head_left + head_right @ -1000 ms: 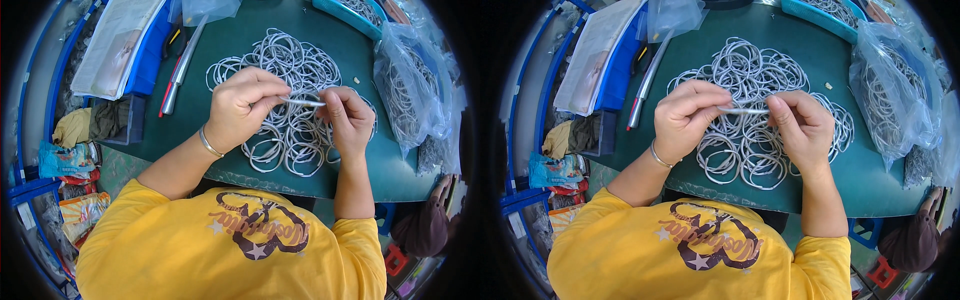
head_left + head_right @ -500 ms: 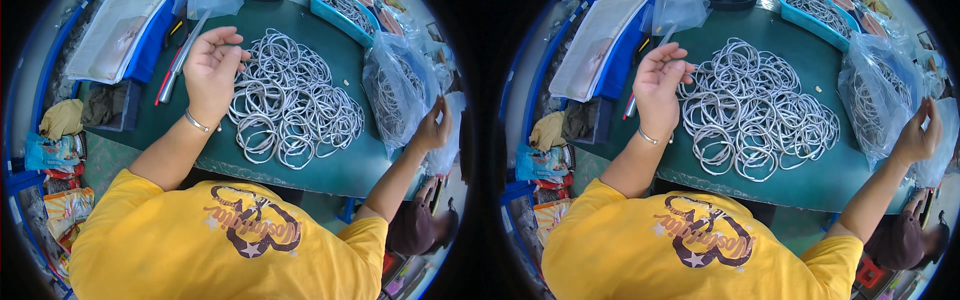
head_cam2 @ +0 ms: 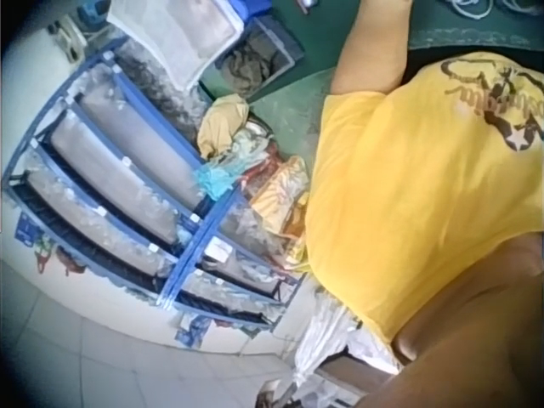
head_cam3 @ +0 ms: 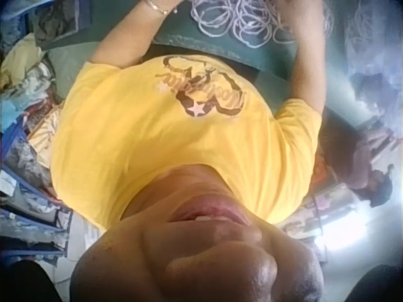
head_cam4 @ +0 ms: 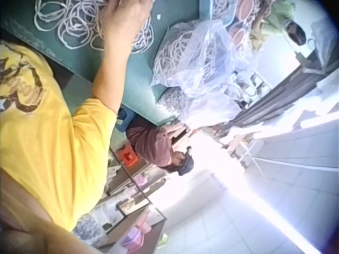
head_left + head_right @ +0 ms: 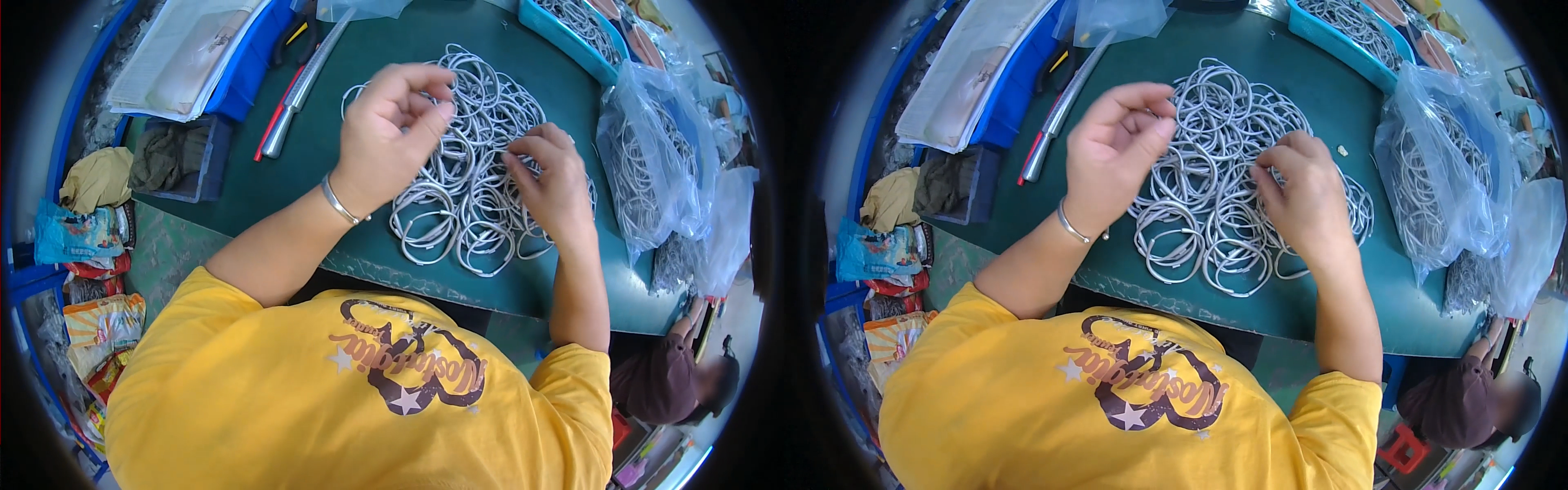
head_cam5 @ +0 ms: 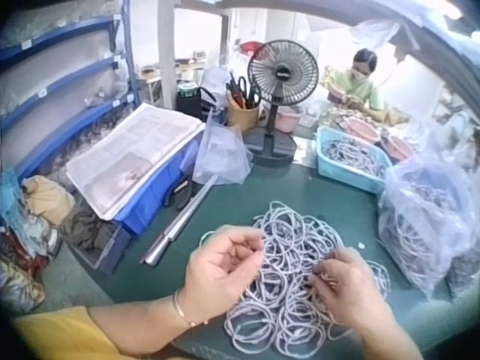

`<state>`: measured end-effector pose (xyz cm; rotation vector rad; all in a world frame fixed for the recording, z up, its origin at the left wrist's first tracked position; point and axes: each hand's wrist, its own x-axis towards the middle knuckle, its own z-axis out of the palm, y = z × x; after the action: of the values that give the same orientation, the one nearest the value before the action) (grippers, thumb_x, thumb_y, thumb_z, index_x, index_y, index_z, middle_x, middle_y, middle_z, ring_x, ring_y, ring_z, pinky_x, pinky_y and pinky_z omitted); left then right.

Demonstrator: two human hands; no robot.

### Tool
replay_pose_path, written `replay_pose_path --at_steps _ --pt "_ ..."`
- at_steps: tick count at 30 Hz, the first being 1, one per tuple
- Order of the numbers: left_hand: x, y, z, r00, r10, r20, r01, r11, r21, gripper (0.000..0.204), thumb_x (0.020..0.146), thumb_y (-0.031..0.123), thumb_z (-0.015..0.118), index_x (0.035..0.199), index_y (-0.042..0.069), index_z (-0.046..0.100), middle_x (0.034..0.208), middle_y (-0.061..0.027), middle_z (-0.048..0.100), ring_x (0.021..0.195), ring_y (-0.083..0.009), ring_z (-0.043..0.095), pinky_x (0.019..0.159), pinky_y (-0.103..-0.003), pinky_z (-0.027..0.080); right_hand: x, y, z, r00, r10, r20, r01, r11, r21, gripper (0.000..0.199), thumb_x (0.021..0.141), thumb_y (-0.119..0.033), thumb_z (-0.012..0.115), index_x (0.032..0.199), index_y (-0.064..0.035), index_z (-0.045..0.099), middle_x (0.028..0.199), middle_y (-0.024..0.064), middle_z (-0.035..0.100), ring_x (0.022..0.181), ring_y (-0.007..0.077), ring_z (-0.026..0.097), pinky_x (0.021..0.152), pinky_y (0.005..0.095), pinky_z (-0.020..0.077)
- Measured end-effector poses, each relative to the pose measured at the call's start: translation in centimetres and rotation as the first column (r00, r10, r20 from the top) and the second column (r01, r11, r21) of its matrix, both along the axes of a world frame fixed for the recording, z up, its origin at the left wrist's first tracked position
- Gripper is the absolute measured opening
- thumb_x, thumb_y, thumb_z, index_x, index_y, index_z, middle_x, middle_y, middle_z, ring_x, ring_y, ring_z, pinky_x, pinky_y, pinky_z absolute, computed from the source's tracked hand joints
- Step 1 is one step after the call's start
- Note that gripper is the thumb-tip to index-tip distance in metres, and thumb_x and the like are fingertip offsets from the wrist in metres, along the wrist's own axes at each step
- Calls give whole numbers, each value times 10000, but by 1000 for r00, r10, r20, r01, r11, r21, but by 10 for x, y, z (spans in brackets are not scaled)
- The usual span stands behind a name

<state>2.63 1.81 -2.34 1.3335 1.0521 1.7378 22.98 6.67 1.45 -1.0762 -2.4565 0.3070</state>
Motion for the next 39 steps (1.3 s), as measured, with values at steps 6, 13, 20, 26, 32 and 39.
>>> replay_pose_path --at_steps 6,13,20,26,32,39 --pt "5 -9 4 939 -188 -289 169 982 -90 355 712 60 774 1036 22 635 949 -42 586 678 -52 561 572 -167 451 -9 -6 7 856 -26 -516 -66 985 -159 97 738 32 698 798 11 624 769 56 598 642 111 547 547 209 414" --pt "4 -8 4 894 -82 -440 89 996 -6 187 711 31 761 875 3 675 832 -43 620 637 -69 561 543 -180 438 -6 -9 -12 767 58 -640 -156 983 -99 145 719 69 702 830 18 624 807 83 598 671 122 558 574 211 434" --pt "2 -8 9 931 24 -363 19 993 115 159 692 2 767 824 3 679 792 -50 605 635 -89 529 530 -201 389 -5 -8 -21 567 -94 -818 -363 863 -351 100 841 105 561 929 59 553 907 100 565 745 153 628 694 248 545" --pt "5 -9 6 992 -49 -120 58 996 72 161 762 42 724 898 -18 664 814 -55 617 674 -102 572 556 -198 433 -4 -2 -29 606 -15 -795 -320 911 -261 131 812 129 569 922 58 564 936 134 579 784 190 646 705 268 551" --pt "-3 -4 17 920 -193 342 309 893 -328 179 875 97 626 984 -45 634 826 -85 649 662 -128 626 562 -216 511 -9 -2 -27 695 189 -693 -159 981 108 202 760 174 583 923 55 576 1023 183 572 894 281 660 752 312 556" --pt "-1 -6 16 919 -227 322 348 850 -395 141 885 67 598 964 -44 637 784 -103 653 655 -155 656 577 -239 548 -14 -6 -28 552 -150 -820 -155 948 -278 156 883 95 489 1024 49 538 1051 161 560 955 233 615 802 311 531"
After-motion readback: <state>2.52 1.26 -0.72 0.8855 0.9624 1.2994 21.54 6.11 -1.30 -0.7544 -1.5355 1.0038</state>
